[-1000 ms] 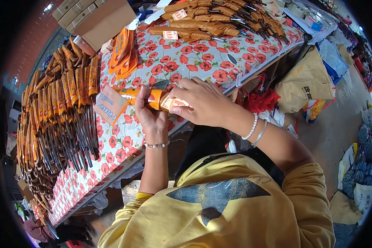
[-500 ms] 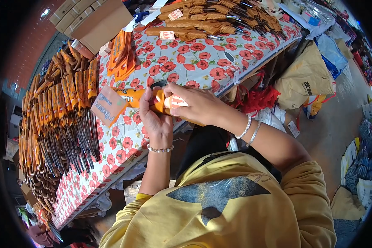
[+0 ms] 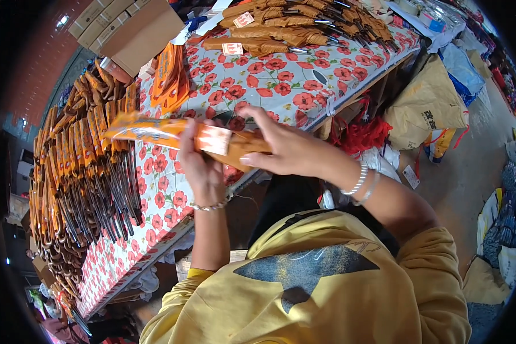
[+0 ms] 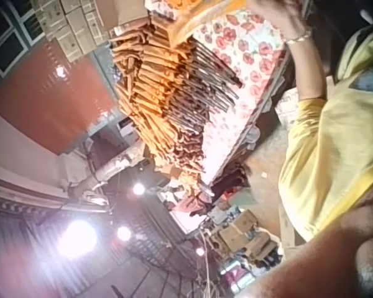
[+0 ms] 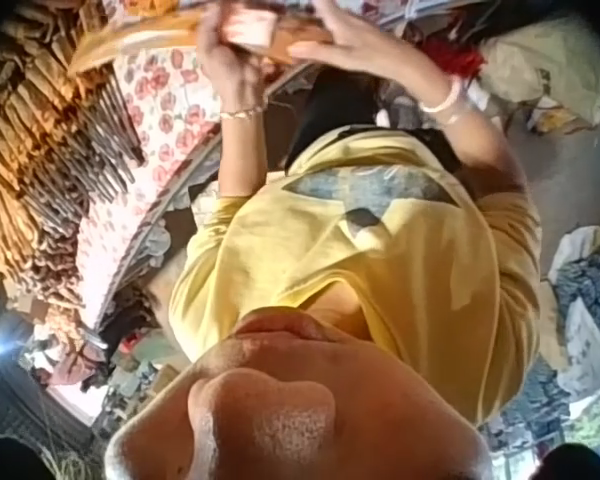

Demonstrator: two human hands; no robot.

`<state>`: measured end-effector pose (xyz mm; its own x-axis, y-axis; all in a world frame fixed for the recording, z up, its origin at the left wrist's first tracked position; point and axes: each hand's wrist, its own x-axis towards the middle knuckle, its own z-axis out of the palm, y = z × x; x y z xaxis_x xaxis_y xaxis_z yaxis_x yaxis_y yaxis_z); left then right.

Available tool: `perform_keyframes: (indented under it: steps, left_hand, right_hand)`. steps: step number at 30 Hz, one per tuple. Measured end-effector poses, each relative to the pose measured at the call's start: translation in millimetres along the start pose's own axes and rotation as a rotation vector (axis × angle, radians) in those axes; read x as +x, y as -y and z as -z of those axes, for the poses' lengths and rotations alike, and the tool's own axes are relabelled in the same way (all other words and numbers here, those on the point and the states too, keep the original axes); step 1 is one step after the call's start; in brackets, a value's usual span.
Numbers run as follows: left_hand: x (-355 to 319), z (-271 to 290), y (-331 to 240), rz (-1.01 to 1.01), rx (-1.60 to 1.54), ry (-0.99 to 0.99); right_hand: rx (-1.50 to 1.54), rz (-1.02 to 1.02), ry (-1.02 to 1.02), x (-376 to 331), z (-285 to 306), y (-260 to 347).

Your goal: Inserting wooden-handled tools into plastic packaging sleeves and organizing them on a table.

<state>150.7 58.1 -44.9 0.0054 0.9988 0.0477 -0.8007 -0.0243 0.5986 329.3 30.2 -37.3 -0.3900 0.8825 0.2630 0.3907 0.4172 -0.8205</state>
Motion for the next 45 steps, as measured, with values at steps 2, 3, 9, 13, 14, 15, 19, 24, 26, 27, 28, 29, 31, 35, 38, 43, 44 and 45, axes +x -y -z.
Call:
perform_keyframes:
  steps: [2, 3, 9, 13, 14, 15, 19, 24, 26, 27, 28, 29, 31, 35, 38, 43, 44, 45]
  left_hand:
    - [6.9, -0.5, -4.9, -0.049, 0.004, -0.005]
    - [11.4, -2.6, -5.2, -0.089, 0.004, 0.001]
    - [-32.8, -12.0, 42.9, 0.096, 0.153, 0.193]
    - [-20.9, -20.4, 19.4, 0.127, -0.048, 0.215]
    - [-8.1, -16.4, 4.2, 0.097, -0.140, 0.244]
    - [3.5, -10.0, -6.4, 0.037, -0.157, 0.207]
    - [58.5, 55.8, -50.8, -0.075, -0.190, 0.116]
    - [46.9, 32.7, -31.0, -0.074, -0.206, -0.037]
    - [24.3, 8.9, -4.4, -0.040, -0.103, -0.053]
    - [21.8, 4.7, -0.6, -0.040, -0.103, -0.054]
    - [20.0, 1.5, 2.4, -0.064, -0.080, -0.074]
    - [18.6, -1.0, 4.3, -0.089, -0.057, -0.094]
    - [15.4, -4.7, 4.2, -0.115, -0.033, -0.114]
    - [11.2, -6.0, 0.3, -0.047, -0.017, -0.023]
    - [22.1, 0.9, -6.8, -0.038, -0.078, 0.003]
    - [26.0, 11.6, -18.5, -0.113, 0.056, -0.131]
    - [31.0, 18.8, -28.6, -0.118, 0.013, -0.093]
    - [35.3, 24.8, -38.0, -0.123, -0.028, -0.054]
  right_hand:
    - [0.173, -0.459, 0.337, -8.3, 21.4, 11.0]
    - [0.172, -0.457, 0.337, -9.6, 18.6, 10.1]
    - [1.056, -0.604, 0.236, -19.2, -13.4, 9.7]
    - [0.985, -0.580, 0.247, -19.5, 1.4, -6.5]
    - [0.894, -0.563, 0.260, -19.2, 3.1, -8.6]
    - [0.897, -0.560, 0.263, -20.2, 0.1, -8.5]
    - [-0.070, 0.180, -0.154, -28.7, -7.1, -0.5]
    - [-0.289, 0.058, -0.149, -35.3, 10.0, 23.0]
    - [-0.312, 0.053, -0.170, -27.7, 3.1, 22.5]
    - [-0.312, 0.052, -0.170, -24.8, 2.1, 19.6]
    - [-0.314, 0.056, -0.137, -21.8, 1.4, 16.0]
    - [-0.315, 0.060, -0.105, -18.4, 1.3, 14.1]
    - [-0.315, 0.066, -0.073, -14.4, 2.8, 13.7]
    - [-0.203, 0.134, -0.033, -8.3, 12.8, 28.6]
    - [-0.574, 0.247, -0.141, -3.9, 20.5, 17.8]
    - [-0.642, 0.230, -0.143, -16.2, 19.2, 0.8]
    - [-0.570, 0.166, -0.109, -24.5, 24.5, -3.7]
    - [-0.498, 0.103, -0.074, -32.3, 29.3, -7.4]
